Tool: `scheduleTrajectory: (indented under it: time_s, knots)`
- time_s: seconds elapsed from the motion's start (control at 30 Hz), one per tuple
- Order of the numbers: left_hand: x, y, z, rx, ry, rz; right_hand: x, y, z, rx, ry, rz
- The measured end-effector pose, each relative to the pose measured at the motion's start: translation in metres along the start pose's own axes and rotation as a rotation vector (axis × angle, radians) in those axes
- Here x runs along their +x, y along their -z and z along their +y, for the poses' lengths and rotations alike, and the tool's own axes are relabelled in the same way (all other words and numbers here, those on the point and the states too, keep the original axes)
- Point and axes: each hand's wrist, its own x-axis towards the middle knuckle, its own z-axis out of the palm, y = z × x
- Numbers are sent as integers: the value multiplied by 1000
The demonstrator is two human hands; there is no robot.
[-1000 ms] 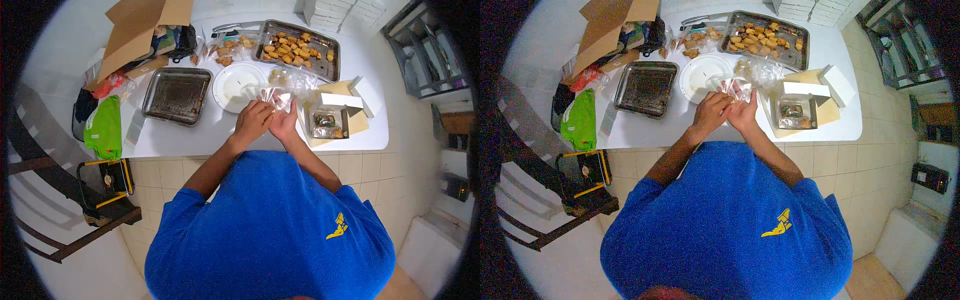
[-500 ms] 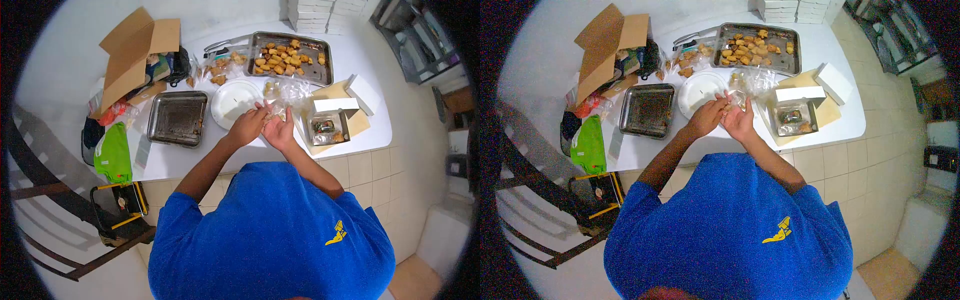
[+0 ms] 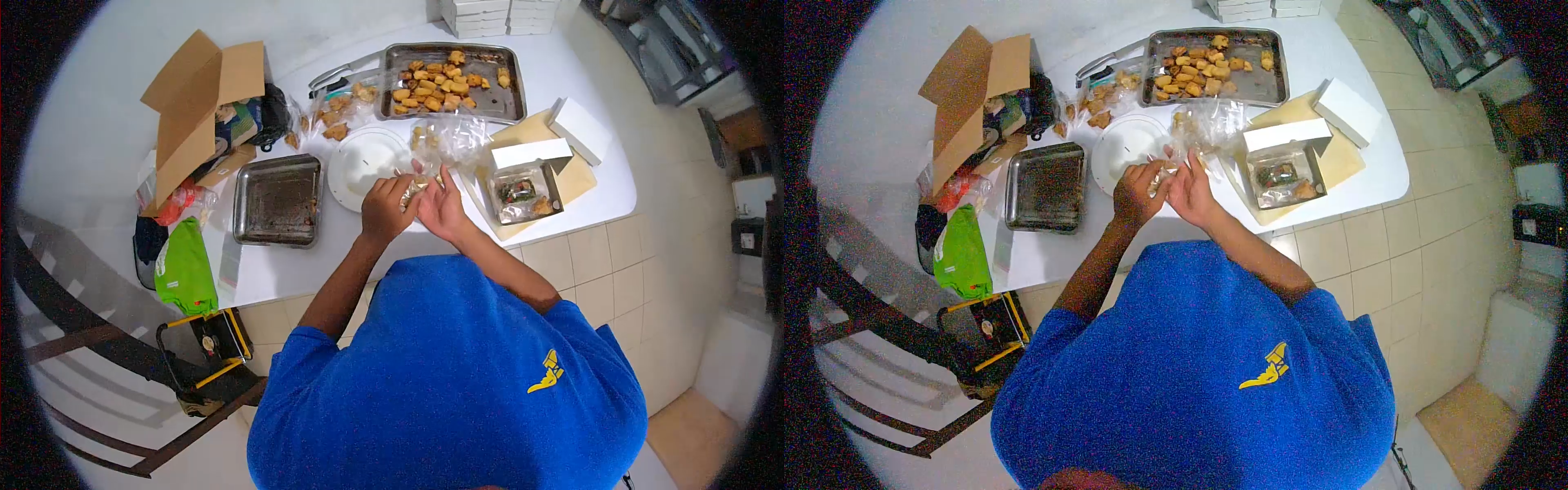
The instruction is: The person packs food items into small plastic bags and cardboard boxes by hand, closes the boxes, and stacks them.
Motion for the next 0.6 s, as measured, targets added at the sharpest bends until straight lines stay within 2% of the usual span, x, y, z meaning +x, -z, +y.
scheduleTrajectory:
  time_s: [0.1, 0.2, 0.27, 0.3, 0.4, 0.5, 0.6]
  knots:
    - [-2, 2, 8, 72, -12, 36, -9, -6, -6, -24, -21, -3]
    - [-2, -7, 7, 158, 87, 11, -11, 7, -7, -11, -49, 9]
    - [-2, -17, -2, 136, 69, 73, -10, 14, -8, -34, -46, 22]
    - [-1, -20, -4, 126, 60, 103, -11, 7, -8, -147, -21, 59]
    - [0, -30, -9, -82, 147, 232, -13, -3, -5, -432, 19, 177]
    - [-7, -40, -14, -612, 480, 241, -13, -1, -6, -567, -25, 257]
    - [-9, -32, -19, -470, 247, 93, -16, -5, -11, -628, -78, 249]
